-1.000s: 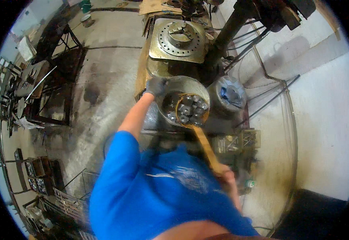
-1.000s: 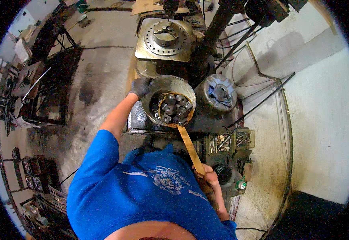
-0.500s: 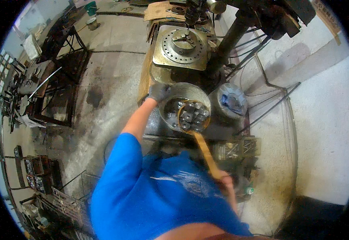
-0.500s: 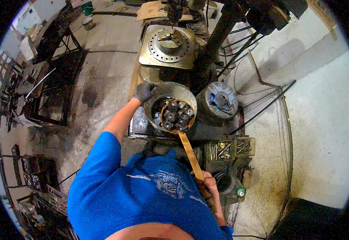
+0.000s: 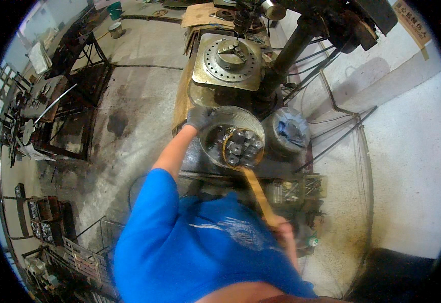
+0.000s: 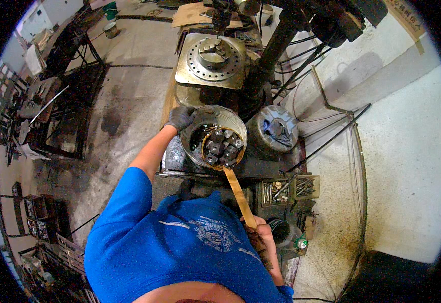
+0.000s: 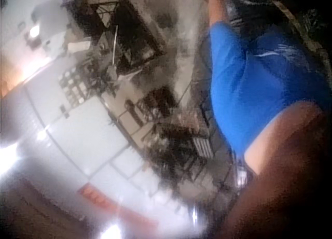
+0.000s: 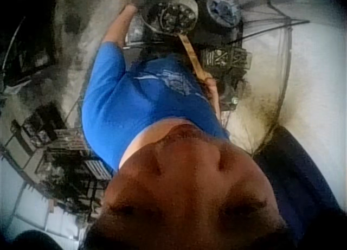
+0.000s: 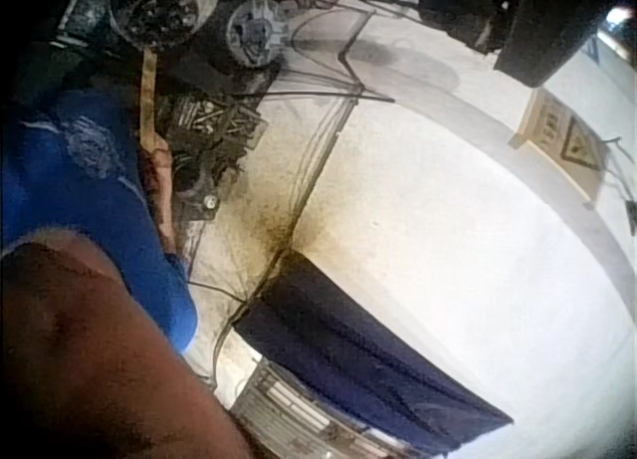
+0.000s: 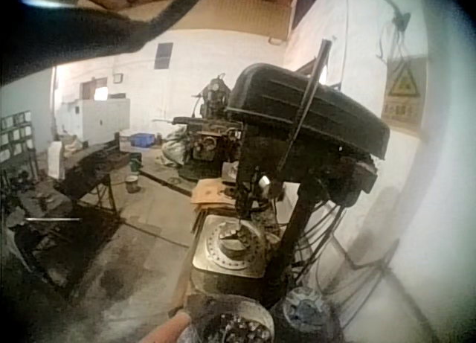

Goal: The person uses a wooden-handled strainer to scoop small metal pieces from a pile on a workbench and transfers them into a metal bucket. The person repeatedly scoops and empties the strainer into the bucket throughout the clip.

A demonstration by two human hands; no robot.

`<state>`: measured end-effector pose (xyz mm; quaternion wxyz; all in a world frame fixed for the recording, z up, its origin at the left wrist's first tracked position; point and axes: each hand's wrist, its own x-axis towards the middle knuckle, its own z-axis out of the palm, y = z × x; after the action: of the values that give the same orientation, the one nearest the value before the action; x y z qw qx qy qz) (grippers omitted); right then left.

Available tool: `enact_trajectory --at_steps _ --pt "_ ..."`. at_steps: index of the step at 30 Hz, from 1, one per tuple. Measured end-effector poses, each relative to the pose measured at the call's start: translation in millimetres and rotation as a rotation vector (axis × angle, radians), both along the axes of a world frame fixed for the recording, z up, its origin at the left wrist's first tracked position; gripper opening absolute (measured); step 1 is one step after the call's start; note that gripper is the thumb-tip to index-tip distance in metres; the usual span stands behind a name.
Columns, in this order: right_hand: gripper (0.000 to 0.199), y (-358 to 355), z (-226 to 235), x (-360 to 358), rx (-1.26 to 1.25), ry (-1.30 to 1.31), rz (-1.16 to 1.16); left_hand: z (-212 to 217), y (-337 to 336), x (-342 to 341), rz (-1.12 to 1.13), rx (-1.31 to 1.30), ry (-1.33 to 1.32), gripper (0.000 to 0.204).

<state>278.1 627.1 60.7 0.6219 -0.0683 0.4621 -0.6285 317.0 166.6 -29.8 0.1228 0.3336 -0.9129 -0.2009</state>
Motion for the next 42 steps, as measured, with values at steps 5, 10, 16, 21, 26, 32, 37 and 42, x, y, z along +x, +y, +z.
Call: enact_trajectory --at_steps 5,10,16,21,26,32,37,42 --pt "0.068 9 -10 -17 -0.006 -0.166 0.125 3 1 1 0.013 0.019 -0.002 0.028" --pt "0.069 22 -35 -11 0.156 0.017 -0.024 -19 -6 1 -0.004 0.043 0.022 0.030" --pt "0.069 25 -28 -10 0.133 -0.014 -0.064 -13 -7 1 -0.006 -0.009 -0.026 0.030" --pt "0.072 20 -26 -24 0.123 -0.098 0.082 -16 -6 3 0.000 0.020 0.039 0.031" --pt "0.074 20 -15 -21 0.128 -0.063 0.085 -10 -5 -2 -0.016 0.003 0.081 0.034" --pt "0.069 1 16 10 0.116 0.144 -0.149 -38 -20 1 -0.005 -0.028 0.144 0.031" --pt "0.069 -9 23 2 0.017 -0.019 -0.022 -16 -4 1 0.000 0.001 0.110 0.028" --pt "0.063 19 -30 -12 -0.001 0.013 0.022 -3 -1 -1 0.027 0.038 0.038 0.026"
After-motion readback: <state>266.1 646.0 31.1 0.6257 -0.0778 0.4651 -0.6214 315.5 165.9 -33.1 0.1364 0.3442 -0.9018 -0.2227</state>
